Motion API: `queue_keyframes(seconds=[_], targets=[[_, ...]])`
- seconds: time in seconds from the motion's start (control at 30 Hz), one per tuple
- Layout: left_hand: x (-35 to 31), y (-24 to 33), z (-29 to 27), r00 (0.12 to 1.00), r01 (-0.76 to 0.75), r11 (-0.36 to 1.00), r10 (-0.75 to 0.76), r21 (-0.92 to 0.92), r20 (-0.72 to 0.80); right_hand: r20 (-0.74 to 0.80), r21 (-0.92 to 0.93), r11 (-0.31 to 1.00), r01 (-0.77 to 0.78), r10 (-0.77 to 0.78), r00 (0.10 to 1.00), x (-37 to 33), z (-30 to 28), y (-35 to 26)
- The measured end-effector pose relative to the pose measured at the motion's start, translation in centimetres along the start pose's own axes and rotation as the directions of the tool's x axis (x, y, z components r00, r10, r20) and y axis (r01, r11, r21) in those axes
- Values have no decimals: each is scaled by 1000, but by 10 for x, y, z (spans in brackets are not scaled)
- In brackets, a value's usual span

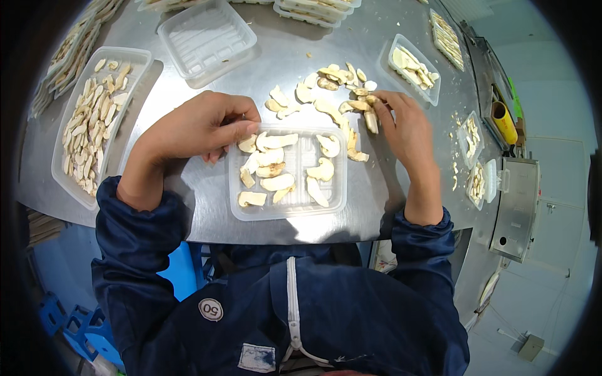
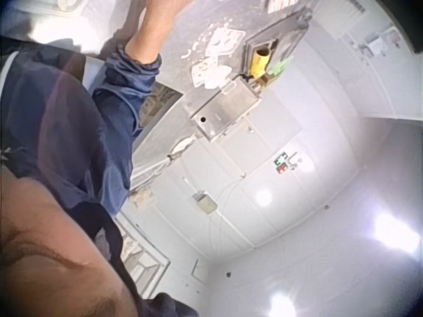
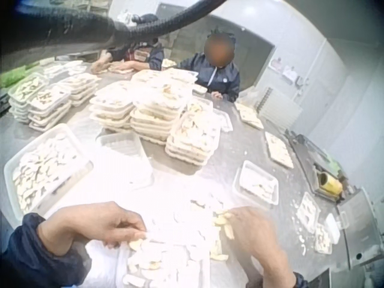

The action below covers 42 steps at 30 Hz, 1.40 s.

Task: The person sorts dried food slices by hand into plastic trays, moving the slices from a large metal table surface into the containers.

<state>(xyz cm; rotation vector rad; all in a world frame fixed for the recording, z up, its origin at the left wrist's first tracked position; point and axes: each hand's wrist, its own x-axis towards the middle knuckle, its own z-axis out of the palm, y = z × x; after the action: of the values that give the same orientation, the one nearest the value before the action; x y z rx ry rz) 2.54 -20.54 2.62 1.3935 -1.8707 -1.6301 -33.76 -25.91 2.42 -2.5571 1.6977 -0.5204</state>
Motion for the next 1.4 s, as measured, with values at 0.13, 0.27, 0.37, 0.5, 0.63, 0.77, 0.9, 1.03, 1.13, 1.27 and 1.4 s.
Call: queue_keyframes(seconds=[0.13,0.27,0.37,0.5,0.63,0.77,0.9,1.03,1.13,1.27,1.4], targets=[[1,-1,0,1000,2,1000,-2,-17,2,-21,116,993,0,3,1000,1,-1,1],[-1,-3,0,1000,0,1000,0,-27,1,277,369,929,-41,-68,959,-15,-39,-56],[1,-4,0,1000,-5,1000,5,-14,10,372,469,882,55,-253,893,-18,-32,-74],[2,-2,0,1000,-20,1000,21,-17,6,52,349,929,119,-146,988,-10,-20,-60],[3,-3,1,1000,-8,1000,8,-3,0,36,11,1000,2,-2,999,-2,-31,-17],[4,-1,0,1000,-2,1000,2,-10,10,82,37,999,-11,8,997,-10,-25,-10],[0,-2,-1,1000,-8,1000,8,-14,2,72,21,999,24,-26,997,-3,-2,-13],[1,-1,-1,1000,-16,1000,16,-1,16,70,4,1000,-3,2,998,0,6,-9],[2,-5,-1,999,-26,999,27,-21,23,64,-15,1000,-16,17,998,-3,3,-11],[1,-5,-2,1000,-1,1000,1,-6,27,137,13,992,-124,121,983,-1,-1,-11],[2,-3,-2,1000,-1,1000,1,-3,29,39,20,998,-65,64,997,-2,-1,3]])
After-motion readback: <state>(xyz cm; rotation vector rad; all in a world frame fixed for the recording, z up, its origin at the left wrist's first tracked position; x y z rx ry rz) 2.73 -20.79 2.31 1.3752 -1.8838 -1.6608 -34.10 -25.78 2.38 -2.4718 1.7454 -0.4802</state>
